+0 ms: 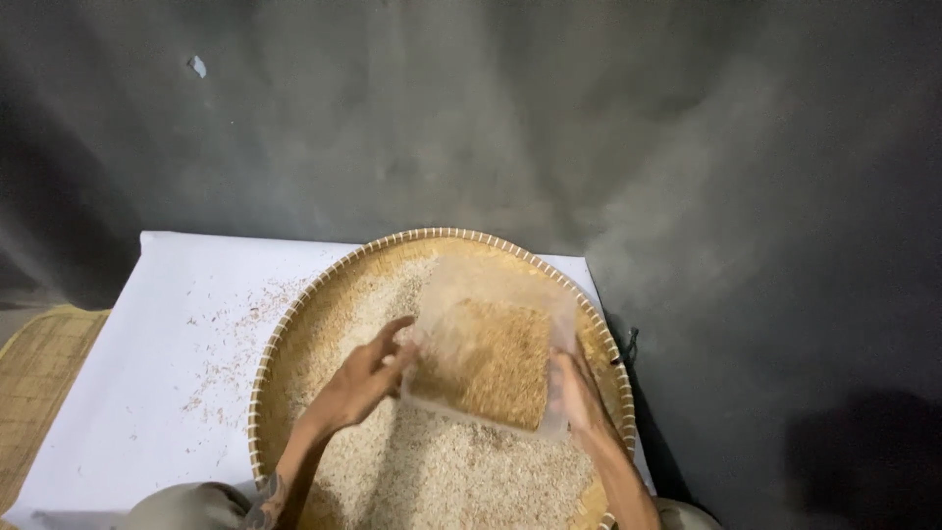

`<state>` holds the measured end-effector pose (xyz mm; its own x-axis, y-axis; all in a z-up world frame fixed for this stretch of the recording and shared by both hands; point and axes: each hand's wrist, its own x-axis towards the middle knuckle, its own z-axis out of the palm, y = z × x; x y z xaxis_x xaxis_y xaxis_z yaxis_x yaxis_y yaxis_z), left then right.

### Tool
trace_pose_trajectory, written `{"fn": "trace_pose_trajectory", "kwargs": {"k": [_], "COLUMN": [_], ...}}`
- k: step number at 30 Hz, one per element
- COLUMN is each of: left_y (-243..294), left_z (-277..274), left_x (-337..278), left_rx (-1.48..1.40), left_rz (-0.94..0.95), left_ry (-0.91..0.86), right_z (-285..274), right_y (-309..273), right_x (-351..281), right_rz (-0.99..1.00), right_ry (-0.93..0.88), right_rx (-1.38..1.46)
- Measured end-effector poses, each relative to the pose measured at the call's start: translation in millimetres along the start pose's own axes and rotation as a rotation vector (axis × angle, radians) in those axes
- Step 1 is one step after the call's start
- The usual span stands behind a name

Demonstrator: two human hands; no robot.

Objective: Manually sorting grains in a large woven tray to remove impurities or select specific grains.

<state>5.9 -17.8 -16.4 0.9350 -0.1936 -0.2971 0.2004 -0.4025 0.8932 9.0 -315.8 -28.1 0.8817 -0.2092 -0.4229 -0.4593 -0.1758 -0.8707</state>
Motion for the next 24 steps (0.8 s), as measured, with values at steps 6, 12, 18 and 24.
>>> {"fn": "trace_pose_trajectory", "kwargs": {"k": [6, 12, 18, 24], "left_y": [-4.5, -2.6, -12.0, 17.6], "left_z": [16.1, 34.9, 60.2, 41.9], "left_x": [2.0, 3.8, 10.9, -5.3], "left_rx": [0.079, -0.060, -0.148, -0.118], "left_rz": [0.020, 0.132, 0.125, 0.042], "left_ry": [0.084, 0.184, 0.091, 0.107], "right_z": [-3.9, -21.6, -14.0, -30.8], "right_y": [-10.9, -9.2, -36.6, -22.1], "right_x": [-12.9, 0.7, -21.9, -1.8], "right_rz": [0.032, -0.134, -0.110, -0.239], "right_ry": [-0.224, -0.211, -0.175, -0.037], "right_rx": [-0.055, 0.126, 0.082, 0.146]}}
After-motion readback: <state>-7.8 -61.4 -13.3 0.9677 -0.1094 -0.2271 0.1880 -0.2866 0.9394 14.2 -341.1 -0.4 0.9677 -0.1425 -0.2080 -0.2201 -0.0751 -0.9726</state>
